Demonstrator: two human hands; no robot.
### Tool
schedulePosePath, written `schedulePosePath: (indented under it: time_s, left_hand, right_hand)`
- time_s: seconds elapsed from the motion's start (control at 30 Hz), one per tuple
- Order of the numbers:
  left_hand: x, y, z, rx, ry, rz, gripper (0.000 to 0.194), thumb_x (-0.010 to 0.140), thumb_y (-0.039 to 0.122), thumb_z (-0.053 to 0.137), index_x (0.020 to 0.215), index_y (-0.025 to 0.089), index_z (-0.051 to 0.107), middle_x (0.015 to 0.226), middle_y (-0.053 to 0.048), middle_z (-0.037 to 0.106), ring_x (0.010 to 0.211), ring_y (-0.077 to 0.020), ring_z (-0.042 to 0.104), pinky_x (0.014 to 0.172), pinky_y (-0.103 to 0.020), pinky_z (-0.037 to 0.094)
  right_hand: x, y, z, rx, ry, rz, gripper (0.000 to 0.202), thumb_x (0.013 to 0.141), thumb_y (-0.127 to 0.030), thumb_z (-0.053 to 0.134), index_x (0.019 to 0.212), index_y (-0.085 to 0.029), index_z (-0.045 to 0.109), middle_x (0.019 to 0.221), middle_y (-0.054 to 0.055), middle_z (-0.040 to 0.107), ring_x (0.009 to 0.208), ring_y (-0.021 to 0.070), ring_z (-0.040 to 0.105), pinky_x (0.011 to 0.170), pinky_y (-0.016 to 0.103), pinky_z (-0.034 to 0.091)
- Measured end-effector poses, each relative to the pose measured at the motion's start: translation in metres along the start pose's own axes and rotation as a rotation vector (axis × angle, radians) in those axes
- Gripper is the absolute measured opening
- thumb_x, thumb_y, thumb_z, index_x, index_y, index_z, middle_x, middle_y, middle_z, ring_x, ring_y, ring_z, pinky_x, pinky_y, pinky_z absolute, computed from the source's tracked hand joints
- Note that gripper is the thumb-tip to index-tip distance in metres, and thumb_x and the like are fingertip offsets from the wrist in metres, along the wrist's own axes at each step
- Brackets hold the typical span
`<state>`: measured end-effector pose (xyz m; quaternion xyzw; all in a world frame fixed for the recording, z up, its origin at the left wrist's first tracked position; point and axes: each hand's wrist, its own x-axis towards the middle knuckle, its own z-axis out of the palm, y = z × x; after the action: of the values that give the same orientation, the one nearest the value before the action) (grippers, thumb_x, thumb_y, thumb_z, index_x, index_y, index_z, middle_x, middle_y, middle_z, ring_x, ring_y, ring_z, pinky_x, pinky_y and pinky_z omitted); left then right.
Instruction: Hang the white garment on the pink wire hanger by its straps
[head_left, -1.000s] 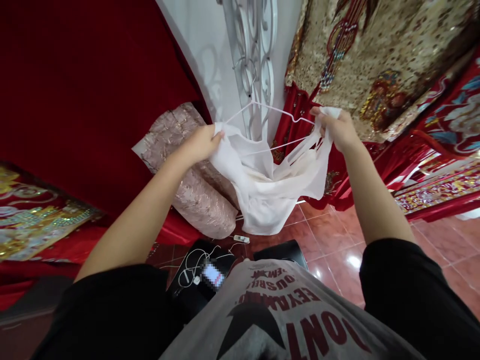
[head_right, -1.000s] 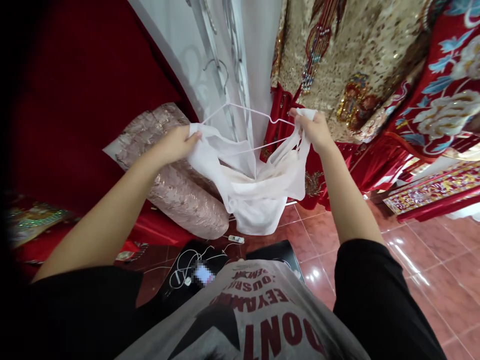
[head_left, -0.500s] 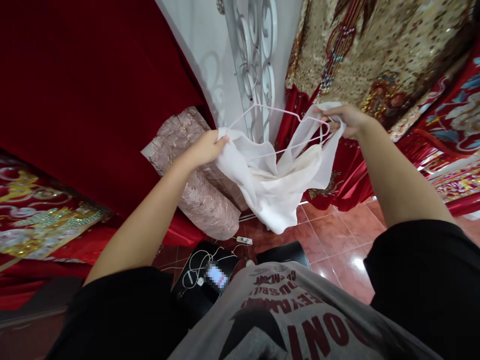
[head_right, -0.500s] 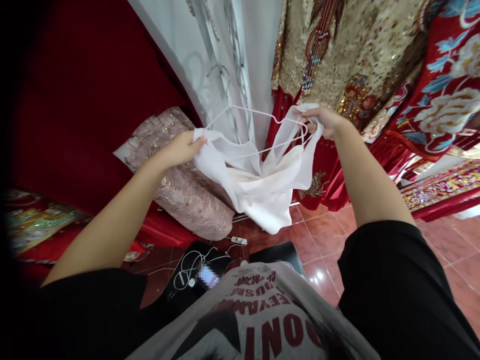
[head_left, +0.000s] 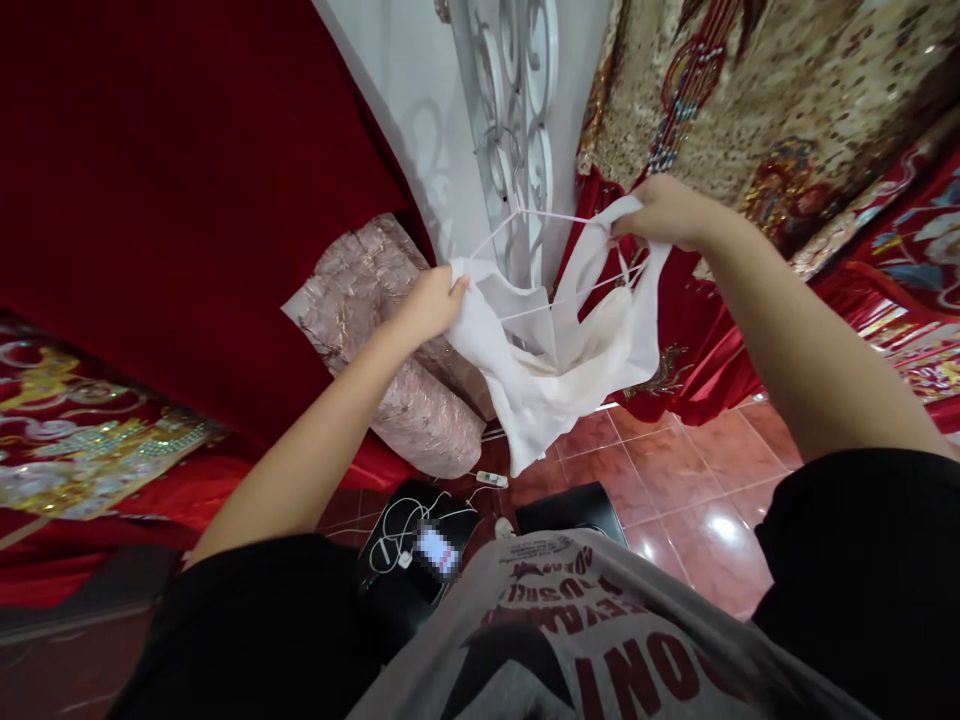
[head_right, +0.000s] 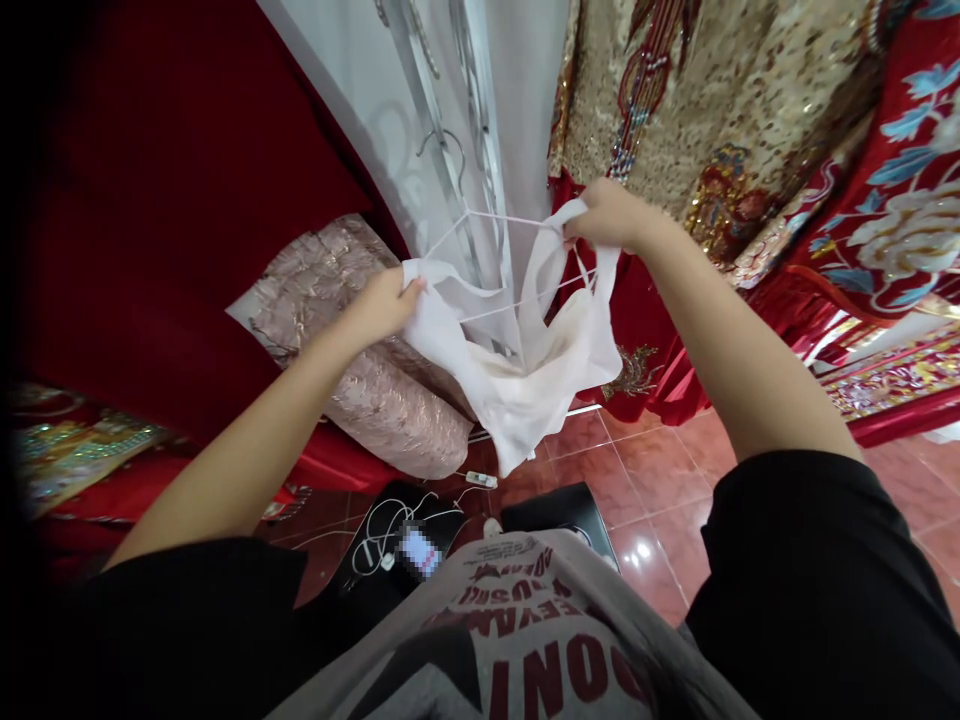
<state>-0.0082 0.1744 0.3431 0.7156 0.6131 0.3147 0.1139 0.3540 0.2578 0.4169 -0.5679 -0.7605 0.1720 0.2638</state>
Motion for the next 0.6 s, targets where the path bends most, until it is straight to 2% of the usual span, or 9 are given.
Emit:
schedulePosePath:
  time_s: [0.07,0.17,0.27,0.33,0.4,0.47,0.53,0.6]
  left_hand:
    - [-0.001,0.003,0.004,-0.025,0.002,-0.012,0.016,0.097,0.029,0.060,0.091,0.018,0.070,0.101,-0.018,0.077,0.108,-0.0353,0.074,0.108,-0.047,0.052]
    - [-0.003,0.001,0.003,-0.090,0.012,-0.022,0.018,0.097,0.032,0.060,0.088,0.018,0.069,0.097,-0.015,0.076,0.104,-0.0334,0.074,0.106,-0.045,0.053]
    - [-0.004,-0.006,0.000,-0.118,0.027,-0.026,0.028,0.099,0.040,0.059,0.079,0.020,0.065,0.086,-0.011,0.074,0.096,-0.0316,0.073,0.097,-0.042,0.056]
    - [-0.003,-0.010,-0.001,-0.069,0.056,-0.032,0.036,0.099,0.046,0.059,0.071,0.023,0.059,0.077,-0.011,0.069,0.095,-0.0333,0.073,0.096,-0.043,0.057]
    - [0.000,-0.014,-0.001,-0.026,0.090,-0.034,0.038,0.098,0.049,0.061,0.070,0.024,0.056,0.076,-0.012,0.068,0.102,-0.0370,0.073,0.101,-0.047,0.056]
    - [0.002,-0.016,-0.001,-0.028,0.103,-0.041,0.031,0.095,0.048,0.067,0.078,0.022,0.061,0.087,-0.016,0.072,0.114,-0.0406,0.071,0.109,-0.051,0.053]
    - [-0.002,-0.016,-0.001,-0.049,0.119,-0.053,0.025,0.092,0.043,0.073,0.097,0.020,0.067,0.107,-0.019,0.075,0.125,-0.0420,0.068,0.116,-0.054,0.050]
    - [-0.014,-0.014,0.003,-0.066,0.189,-0.042,0.039,0.091,0.038,0.076,0.123,0.020,0.064,0.132,-0.020,0.071,0.138,-0.0400,0.062,0.122,-0.055,0.045]
  right_hand:
    - [0.004,0.001,0.013,-0.077,0.067,-0.106,0.033,0.091,-0.019,0.074,0.067,0.003,0.069,0.066,0.003,0.063,0.080,0.0136,0.070,0.073,0.027,0.045]
    - [0.006,0.015,0.033,-0.120,0.084,-0.199,0.035,0.089,-0.030,0.084,0.066,-0.009,0.068,0.079,0.010,0.071,0.094,0.0249,0.075,0.083,0.036,0.059]
    - [-0.002,0.039,0.048,-0.173,0.087,-0.239,0.044,0.087,-0.055,0.086,0.084,-0.013,0.072,0.102,0.017,0.075,0.106,0.0340,0.074,0.094,0.049,0.062]
    - [-0.010,0.051,0.053,-0.213,0.164,-0.261,0.060,0.091,-0.071,0.077,0.101,-0.011,0.073,0.120,0.021,0.072,0.115,0.0378,0.071,0.101,0.056,0.060]
    - [-0.018,0.059,0.055,-0.246,0.237,-0.281,0.071,0.094,-0.078,0.067,0.116,-0.010,0.070,0.132,0.024,0.067,0.122,0.0400,0.068,0.106,0.061,0.056]
    - [-0.024,0.063,0.059,-0.277,0.264,-0.303,0.071,0.095,-0.076,0.067,0.123,-0.012,0.068,0.134,0.024,0.065,0.127,0.0424,0.064,0.109,0.065,0.052]
    - [-0.028,0.068,0.067,-0.277,0.267,-0.323,0.064,0.095,-0.071,0.068,0.125,-0.014,0.067,0.130,0.022,0.068,0.128,0.0437,0.061,0.110,0.069,0.049]
    - [-0.034,0.074,0.080,-0.231,0.290,-0.320,0.058,0.097,-0.066,0.066,0.128,-0.016,0.066,0.126,0.021,0.069,0.126,0.0425,0.061,0.109,0.068,0.050]
